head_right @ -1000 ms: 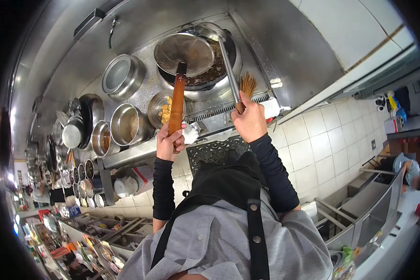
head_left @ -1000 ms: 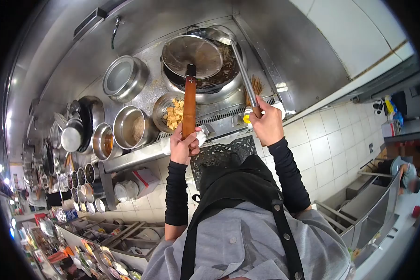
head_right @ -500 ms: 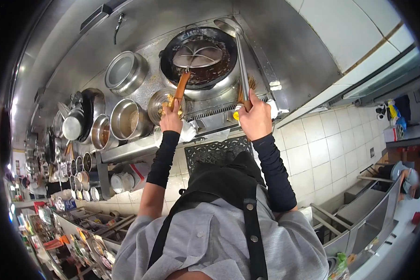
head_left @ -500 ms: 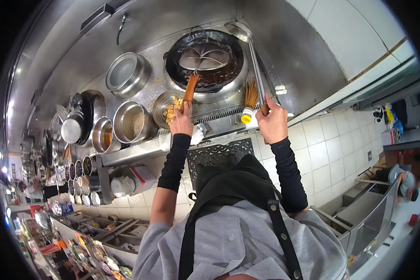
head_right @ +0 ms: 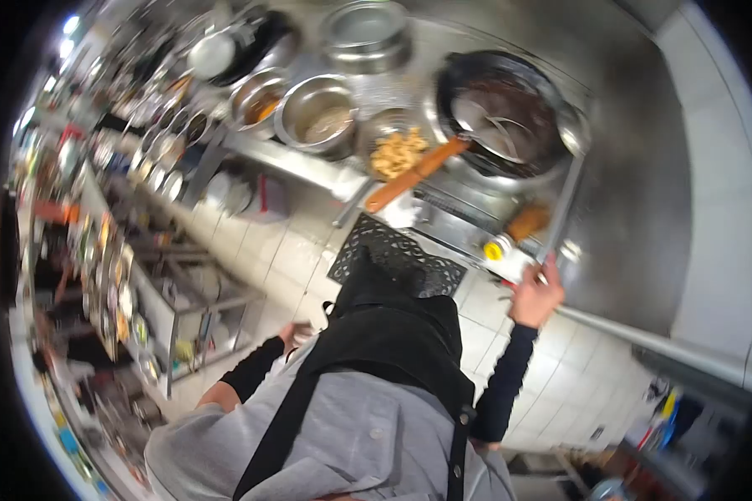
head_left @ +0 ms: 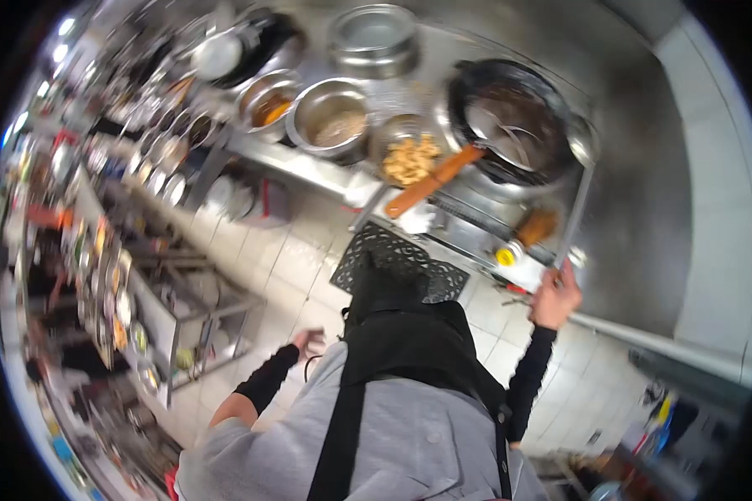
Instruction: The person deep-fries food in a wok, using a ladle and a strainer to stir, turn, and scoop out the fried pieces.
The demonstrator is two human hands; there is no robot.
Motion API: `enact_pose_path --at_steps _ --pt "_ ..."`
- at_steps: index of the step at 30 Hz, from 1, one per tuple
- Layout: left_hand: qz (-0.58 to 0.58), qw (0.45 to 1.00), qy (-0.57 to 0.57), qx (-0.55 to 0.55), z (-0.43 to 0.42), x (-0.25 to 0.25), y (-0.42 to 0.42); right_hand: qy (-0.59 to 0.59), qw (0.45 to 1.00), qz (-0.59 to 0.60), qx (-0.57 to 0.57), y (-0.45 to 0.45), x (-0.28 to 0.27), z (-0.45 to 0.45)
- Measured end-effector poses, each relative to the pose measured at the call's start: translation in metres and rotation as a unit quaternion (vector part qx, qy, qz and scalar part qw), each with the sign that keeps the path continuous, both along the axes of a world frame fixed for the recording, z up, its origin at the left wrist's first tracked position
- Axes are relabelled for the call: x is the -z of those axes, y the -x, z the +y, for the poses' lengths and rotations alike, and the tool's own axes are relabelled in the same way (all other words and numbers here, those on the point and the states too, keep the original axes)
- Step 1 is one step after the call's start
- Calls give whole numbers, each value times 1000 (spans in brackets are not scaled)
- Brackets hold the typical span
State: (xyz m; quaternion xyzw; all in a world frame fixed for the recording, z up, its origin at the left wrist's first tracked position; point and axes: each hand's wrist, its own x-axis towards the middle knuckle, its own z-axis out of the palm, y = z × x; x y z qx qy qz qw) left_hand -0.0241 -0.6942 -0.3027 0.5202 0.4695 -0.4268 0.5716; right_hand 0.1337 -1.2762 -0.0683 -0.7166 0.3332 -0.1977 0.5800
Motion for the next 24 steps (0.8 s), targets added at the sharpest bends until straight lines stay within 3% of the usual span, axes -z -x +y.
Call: enact_pose_path --at_steps 2,6,15,24 --pt "37 985 102 -132 -17 -23 89 28 999 34 -1 4 -4 0" --pt "17 965 160 -206 -67 -56 167 11 999 31 -14 2 -12 8" --pt "-39 952 172 -249 -118 -74 200 -9 1000 12 -27 -15 -13 16" --pt "-102 953 158 -237 -146 -53 187 -19 999 6 -37 -23 -11 12"
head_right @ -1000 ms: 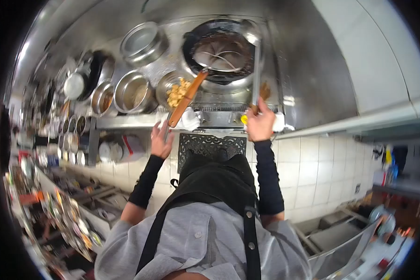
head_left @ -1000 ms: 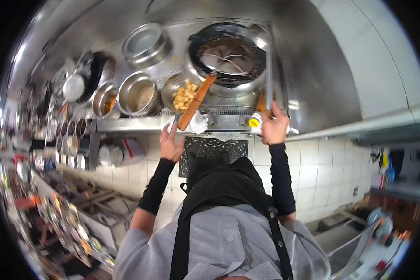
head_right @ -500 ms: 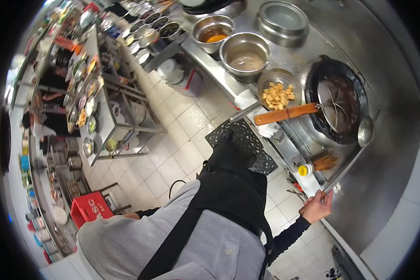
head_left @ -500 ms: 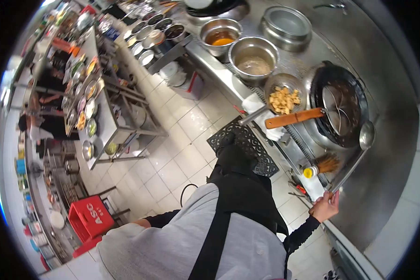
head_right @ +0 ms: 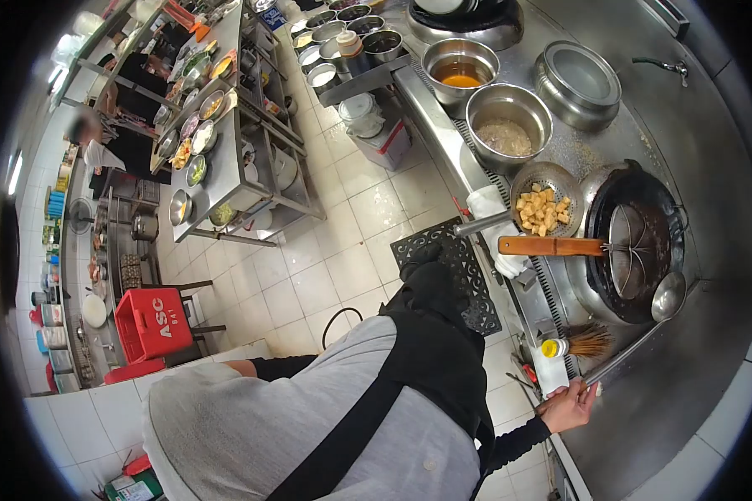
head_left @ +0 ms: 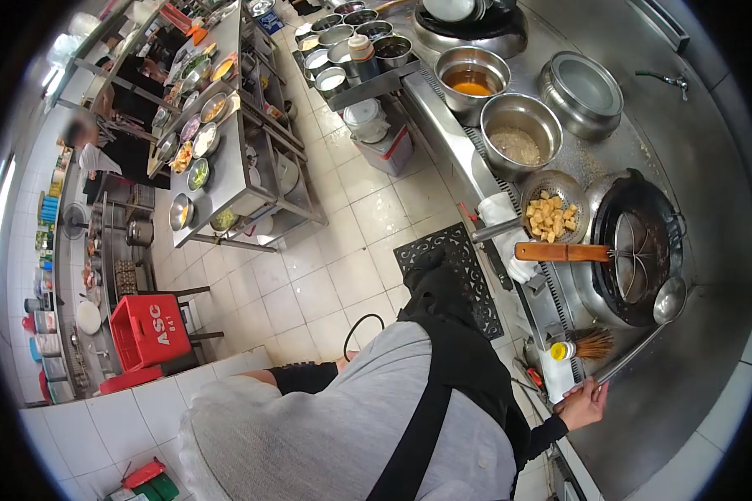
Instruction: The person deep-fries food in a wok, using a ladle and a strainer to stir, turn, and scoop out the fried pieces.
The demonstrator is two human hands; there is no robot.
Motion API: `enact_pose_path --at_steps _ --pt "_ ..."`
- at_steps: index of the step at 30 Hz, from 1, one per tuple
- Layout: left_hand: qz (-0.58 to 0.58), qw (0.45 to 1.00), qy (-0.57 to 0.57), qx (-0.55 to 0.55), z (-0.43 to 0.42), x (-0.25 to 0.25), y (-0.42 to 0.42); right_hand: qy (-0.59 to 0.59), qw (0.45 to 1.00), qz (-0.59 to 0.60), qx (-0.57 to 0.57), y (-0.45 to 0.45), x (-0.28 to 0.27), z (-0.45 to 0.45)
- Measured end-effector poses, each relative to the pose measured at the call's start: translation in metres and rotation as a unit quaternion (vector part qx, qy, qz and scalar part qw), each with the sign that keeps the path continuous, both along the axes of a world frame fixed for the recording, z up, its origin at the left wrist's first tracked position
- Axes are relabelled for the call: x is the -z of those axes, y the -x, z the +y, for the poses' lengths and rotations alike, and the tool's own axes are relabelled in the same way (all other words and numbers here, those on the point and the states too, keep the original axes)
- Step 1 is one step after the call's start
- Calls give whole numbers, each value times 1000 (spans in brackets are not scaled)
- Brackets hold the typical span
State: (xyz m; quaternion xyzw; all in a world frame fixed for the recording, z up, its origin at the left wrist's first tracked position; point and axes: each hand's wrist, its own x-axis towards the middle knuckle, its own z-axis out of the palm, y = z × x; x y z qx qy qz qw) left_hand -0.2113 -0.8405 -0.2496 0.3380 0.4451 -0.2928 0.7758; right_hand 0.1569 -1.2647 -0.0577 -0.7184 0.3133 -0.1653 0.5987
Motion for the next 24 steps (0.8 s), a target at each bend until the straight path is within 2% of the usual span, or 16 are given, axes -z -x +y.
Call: enact_pose_path --at_steps 7,10,12,16,19,21,23,24 --pt "-29 1000 2 -6 -9 16 -3 -6 1000 -6 -17 -3 -1 -4" --pt "-15 999 38 -28 -11 14 -3 -15 1000 0 -22 -4 2 -4" --pt "62 986 128 -83 -8 -17 -19 -16 999 12 -27 -5 -2 -2" --pt "56 955 264 -121 -10 -94 -58 -49 998 -15 -33 -7 5 -5" --pt "54 939 322 -104 -4 -107 -68 -68 996 23 -50 -11 -13 0" --pt "-3 888 452 -84 0 -100 -67 -29 996 63 -54 -18 -29 -2" --pt "19 938 323 -120 -5 -124 -73 -38 992 87 -79 -27 -35 -13" --pt "-3 937 337 -92 -2 -132 -73 -30 992 84 -86 -33 -40 -16"
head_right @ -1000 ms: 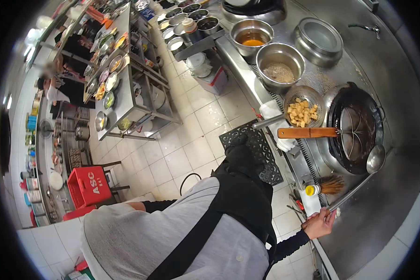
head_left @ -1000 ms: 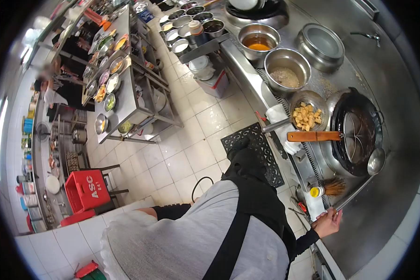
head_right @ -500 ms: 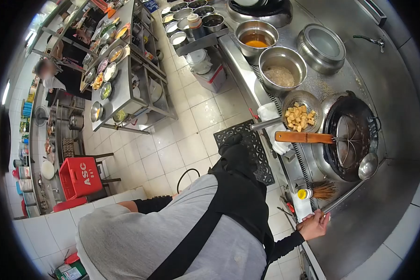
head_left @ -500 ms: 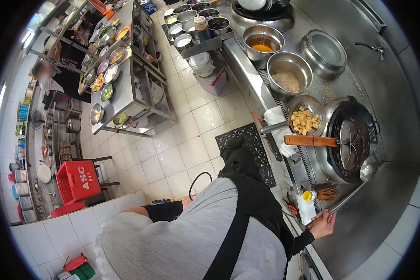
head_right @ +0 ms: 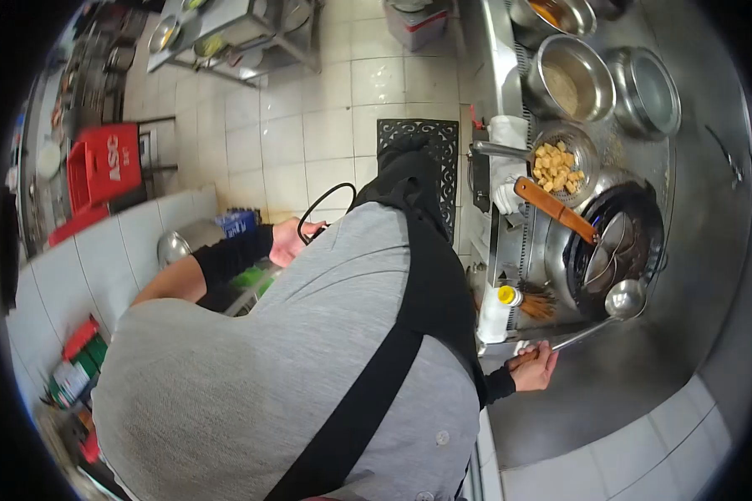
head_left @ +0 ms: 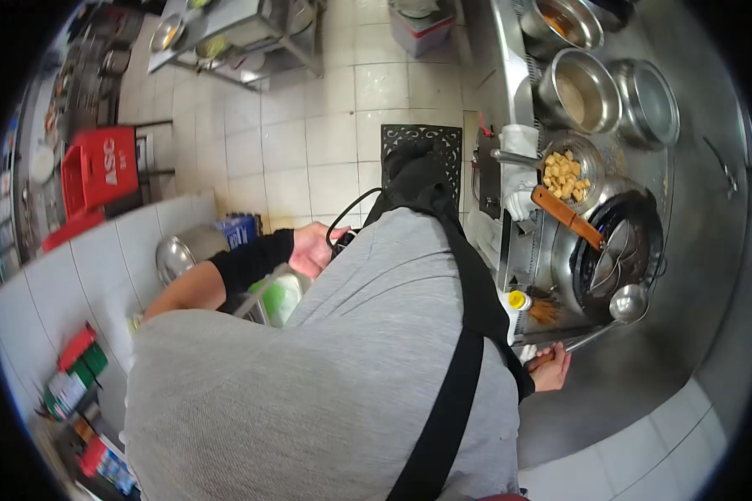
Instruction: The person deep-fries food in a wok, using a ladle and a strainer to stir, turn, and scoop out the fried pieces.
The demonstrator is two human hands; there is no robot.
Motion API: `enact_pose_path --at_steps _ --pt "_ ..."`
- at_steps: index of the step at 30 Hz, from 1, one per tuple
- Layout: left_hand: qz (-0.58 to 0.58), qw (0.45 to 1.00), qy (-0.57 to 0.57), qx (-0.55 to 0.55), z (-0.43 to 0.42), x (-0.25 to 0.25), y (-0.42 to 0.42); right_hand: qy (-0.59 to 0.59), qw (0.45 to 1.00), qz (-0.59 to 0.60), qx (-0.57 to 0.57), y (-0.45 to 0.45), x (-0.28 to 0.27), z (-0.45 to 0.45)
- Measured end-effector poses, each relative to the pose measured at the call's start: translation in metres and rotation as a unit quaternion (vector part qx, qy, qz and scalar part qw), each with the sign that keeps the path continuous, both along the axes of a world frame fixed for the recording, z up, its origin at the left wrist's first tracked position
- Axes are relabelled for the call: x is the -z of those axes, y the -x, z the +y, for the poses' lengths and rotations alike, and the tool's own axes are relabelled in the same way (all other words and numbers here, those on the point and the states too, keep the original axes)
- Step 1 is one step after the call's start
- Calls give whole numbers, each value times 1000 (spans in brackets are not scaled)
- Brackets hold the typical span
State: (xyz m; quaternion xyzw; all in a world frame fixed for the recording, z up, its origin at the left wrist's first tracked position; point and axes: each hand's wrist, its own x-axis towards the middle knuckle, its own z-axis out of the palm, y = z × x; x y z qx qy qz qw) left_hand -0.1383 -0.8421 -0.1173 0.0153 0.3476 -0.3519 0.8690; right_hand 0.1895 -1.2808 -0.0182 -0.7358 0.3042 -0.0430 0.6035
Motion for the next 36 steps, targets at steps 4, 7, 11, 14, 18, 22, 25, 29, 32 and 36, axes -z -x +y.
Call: enact_pose_path --at_steps 4,7,11,14,18,22,25,29,32,36 --pt "-22 997 72 6 1 7 17 18 1000 -15 -15 -23 -11 -15" --pt "-20 996 81 2 -2 6 21 22 999 -17 -31 -33 -19 -14" --pt "-23 997 70 -10 2 4 21 5 998 -47 -30 -38 -17 -7" --pt "-32 997 65 -7 6 1 17 2 999 -44 -30 -37 -20 1" --pt "-21 999 27 0 8 -5 14 4 999 -44 -21 -33 -12 1" --pt "-14 998 54 2 10 3 15 -11 999 -45 -4 -28 -4 -3" --pt "-21 997 72 1 12 4 14 -6 999 -47 11 -22 -3 -3" --pt "-21 996 80 12 14 -9 5 -22 999 -45 4 -19 -1 -10" --pt "-24 996 81 22 15 -2 6 -15 999 -44 7 -17 -3 -9" --pt "-4 999 38 23 11 -23 -6 -16 999 -41 2 -18 -2 -15"
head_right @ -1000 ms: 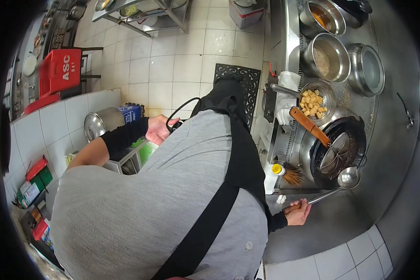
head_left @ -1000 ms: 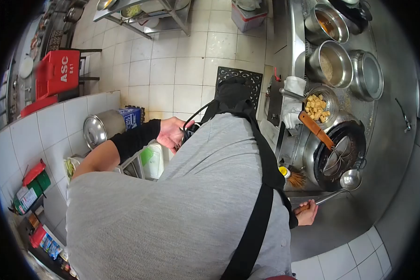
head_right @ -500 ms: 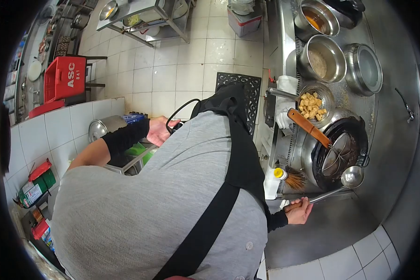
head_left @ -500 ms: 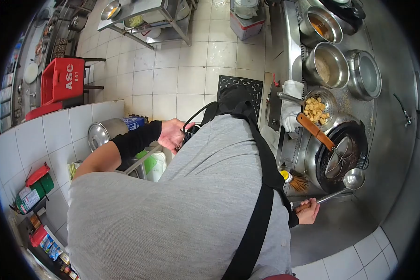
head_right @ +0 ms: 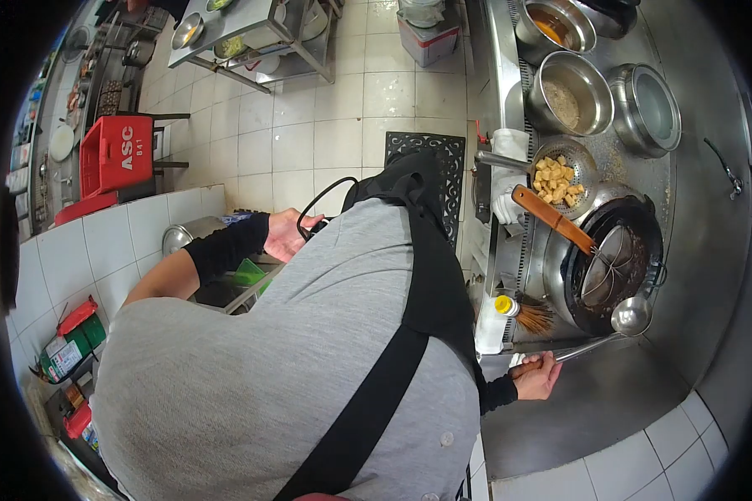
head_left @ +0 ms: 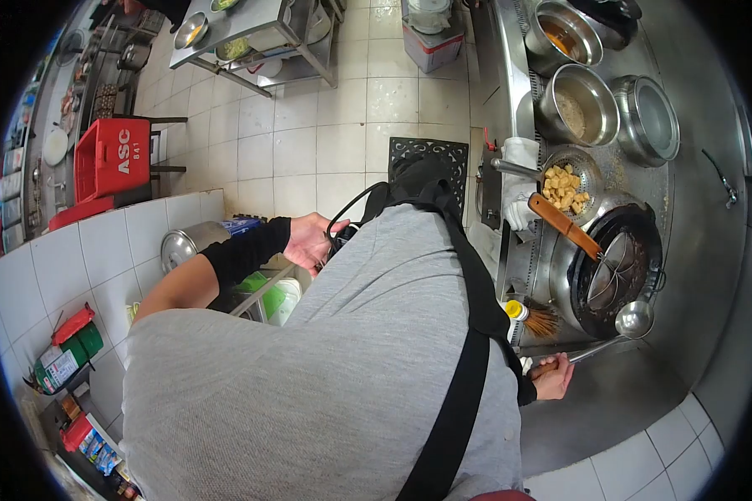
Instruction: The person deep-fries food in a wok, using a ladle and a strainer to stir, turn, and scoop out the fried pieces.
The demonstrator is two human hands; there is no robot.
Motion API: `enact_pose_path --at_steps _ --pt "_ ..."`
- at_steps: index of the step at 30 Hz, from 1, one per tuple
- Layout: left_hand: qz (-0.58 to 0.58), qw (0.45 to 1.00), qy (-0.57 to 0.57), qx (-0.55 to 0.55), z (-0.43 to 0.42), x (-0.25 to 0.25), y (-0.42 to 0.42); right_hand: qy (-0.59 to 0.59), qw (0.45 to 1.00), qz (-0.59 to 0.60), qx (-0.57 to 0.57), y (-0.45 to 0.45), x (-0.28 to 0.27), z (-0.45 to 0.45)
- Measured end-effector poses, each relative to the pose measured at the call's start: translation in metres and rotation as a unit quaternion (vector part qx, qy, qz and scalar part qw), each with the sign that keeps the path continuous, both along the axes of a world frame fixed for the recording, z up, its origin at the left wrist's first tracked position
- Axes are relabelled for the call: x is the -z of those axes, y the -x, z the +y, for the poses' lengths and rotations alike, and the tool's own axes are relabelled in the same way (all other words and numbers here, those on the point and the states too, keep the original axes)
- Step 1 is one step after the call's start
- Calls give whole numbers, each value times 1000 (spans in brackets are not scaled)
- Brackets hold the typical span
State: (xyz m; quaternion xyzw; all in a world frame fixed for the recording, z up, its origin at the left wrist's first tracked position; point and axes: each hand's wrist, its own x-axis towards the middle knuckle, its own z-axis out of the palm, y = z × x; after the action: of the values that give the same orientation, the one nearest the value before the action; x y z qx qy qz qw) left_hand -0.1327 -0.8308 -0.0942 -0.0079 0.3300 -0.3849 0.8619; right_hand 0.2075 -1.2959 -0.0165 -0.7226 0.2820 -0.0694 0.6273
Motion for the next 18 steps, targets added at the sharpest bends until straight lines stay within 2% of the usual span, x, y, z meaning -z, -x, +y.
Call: enact_pose_path --at_steps 1,4,7,10,18 --pt "6 1000 -16 -2 -1 -5 -2 1 1000 -1 1 0 0 0" --pt "-15 999 42 -15 2 23 9 -9 1000 6 9 -1 0 -2" --pt "-6 999 35 -28 0 14 3 16 999 -1 29 0 0 4" --pt "1 999 42 -23 1 20 4 -12 1000 -4 25 0 4 -2" --pt "8 999 -29 -11 2 0 -9 -5 999 1 31 1 8 -3"
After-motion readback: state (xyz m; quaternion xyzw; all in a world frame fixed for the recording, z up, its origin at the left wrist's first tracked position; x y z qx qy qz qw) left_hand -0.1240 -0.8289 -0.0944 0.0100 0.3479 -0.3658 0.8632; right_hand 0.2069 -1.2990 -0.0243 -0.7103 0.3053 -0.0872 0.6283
